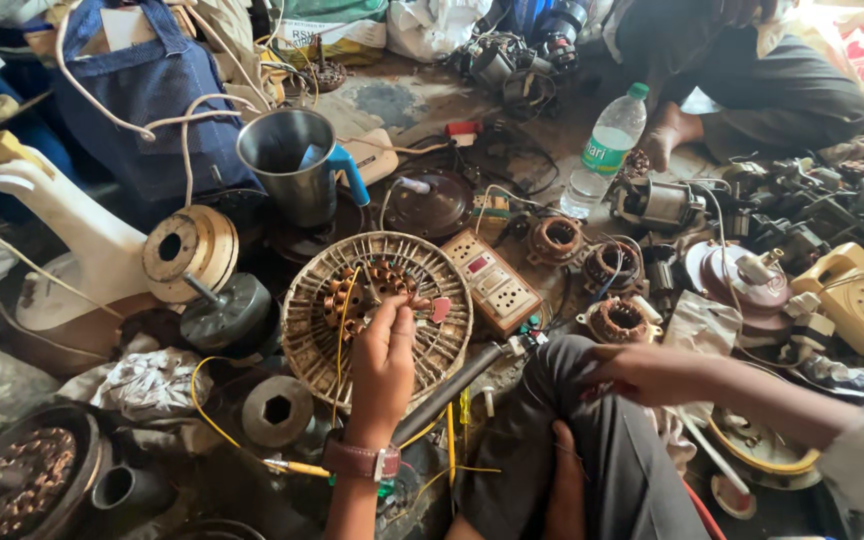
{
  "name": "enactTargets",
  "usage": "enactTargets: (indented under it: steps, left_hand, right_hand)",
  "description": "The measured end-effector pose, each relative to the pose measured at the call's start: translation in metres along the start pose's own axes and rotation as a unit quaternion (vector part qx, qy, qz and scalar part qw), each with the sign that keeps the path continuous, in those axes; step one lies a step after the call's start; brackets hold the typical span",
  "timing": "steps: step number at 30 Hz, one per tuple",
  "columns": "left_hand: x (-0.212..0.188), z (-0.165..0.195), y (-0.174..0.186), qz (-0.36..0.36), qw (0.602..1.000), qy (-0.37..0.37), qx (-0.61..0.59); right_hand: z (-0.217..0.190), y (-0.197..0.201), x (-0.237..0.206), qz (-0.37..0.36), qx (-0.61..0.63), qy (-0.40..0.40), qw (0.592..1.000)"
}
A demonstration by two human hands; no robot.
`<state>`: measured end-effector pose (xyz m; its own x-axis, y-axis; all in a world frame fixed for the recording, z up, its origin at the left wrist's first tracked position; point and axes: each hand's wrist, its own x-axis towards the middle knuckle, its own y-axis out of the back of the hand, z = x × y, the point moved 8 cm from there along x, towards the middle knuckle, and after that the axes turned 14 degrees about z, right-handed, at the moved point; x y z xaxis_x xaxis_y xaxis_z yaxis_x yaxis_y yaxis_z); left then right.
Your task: The person sits on the floor of a cluttered repair workshop and works on a ceiling fan stator, routing and attaching colored winding wires to the coil slots by hand. They use a screwdriver and pliers to adjust and secure the wires, pressing the connections into place on the stator.
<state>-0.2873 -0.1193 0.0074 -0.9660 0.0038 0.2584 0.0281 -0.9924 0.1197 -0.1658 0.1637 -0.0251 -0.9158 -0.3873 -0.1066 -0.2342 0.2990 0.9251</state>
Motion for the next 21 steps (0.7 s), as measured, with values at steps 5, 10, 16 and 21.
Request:
enactTargets:
  steps: [5,10,16,21]
  left_hand:
    - [0.004,0.021,0.003,-0.011,0.997,-0.035,-0.062]
    - [0.005,0.036,0.043,0.027,0.997,-0.037,-0.063]
    - [-0.047,0.044,0.123,0.151,0.964,-0.095,0.196]
    - [-0.141,-0.007,0.141,0.292,0.913,0.022,0.283]
  right_hand:
    - [0.020,-0.043,-0.040,-0.050,0.039,-0.142,0.988]
    - [0.019,-0.042,-0.056,0.250,0.047,-0.059,0.965]
    - [0.102,-0.032,-0.087,0.309,0.276,-0.305,0.857]
    - [0.146,0.016,-0.130,0.480,0.472,-0.238,0.700]
